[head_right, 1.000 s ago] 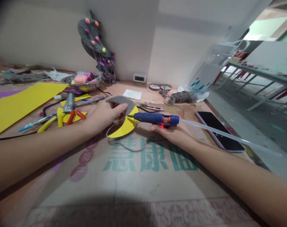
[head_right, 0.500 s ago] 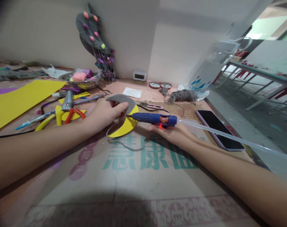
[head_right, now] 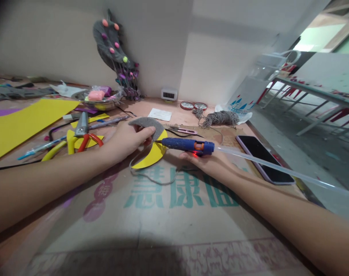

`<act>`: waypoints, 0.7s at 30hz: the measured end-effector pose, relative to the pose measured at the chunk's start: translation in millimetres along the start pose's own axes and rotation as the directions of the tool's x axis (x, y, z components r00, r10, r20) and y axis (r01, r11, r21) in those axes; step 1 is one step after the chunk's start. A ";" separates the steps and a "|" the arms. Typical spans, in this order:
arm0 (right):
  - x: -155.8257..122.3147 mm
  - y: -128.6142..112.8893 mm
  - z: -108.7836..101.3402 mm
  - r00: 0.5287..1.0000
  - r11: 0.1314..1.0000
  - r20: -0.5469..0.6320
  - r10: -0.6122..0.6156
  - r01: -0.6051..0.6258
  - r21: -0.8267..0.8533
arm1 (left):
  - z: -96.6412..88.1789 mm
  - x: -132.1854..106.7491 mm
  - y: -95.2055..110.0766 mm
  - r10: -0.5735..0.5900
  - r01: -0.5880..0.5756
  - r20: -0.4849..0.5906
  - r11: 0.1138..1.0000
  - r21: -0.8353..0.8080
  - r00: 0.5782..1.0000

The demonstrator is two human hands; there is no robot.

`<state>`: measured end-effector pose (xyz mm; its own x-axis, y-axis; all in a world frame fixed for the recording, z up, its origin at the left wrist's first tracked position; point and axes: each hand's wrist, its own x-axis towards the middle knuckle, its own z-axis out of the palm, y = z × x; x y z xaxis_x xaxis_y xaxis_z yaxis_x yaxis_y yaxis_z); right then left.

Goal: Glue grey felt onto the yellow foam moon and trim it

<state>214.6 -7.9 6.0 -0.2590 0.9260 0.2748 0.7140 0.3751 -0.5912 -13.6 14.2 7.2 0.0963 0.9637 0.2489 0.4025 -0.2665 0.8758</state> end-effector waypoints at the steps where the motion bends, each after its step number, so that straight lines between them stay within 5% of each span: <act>1: 0.0 -0.2 -0.1 1.000 1.000 0.006 -0.005 0.005 -0.003 | 0.4 0.4 -0.8 0.004 -0.004 0.000 1.000 -0.008 1.000; 14: -3.5 -8.1 -4.1 0.997 0.997 0.075 0.003 0.003 -0.074 | 1.7 -0.5 -1.5 0.008 -0.008 0.022 1.000 -0.014 1.000; 21: 0.1 -4.1 -4.2 0.999 0.999 0.020 0.026 -0.025 -0.046 | 0.0 -1.5 0.2 -0.012 0.012 0.025 1.000 0.025 1.000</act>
<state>214.4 -9.5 11.7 -0.2538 0.9360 0.2441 0.7495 0.3498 -0.5620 -13.6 12.7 7.0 0.1142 0.9670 0.2278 0.4262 -0.2548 0.8680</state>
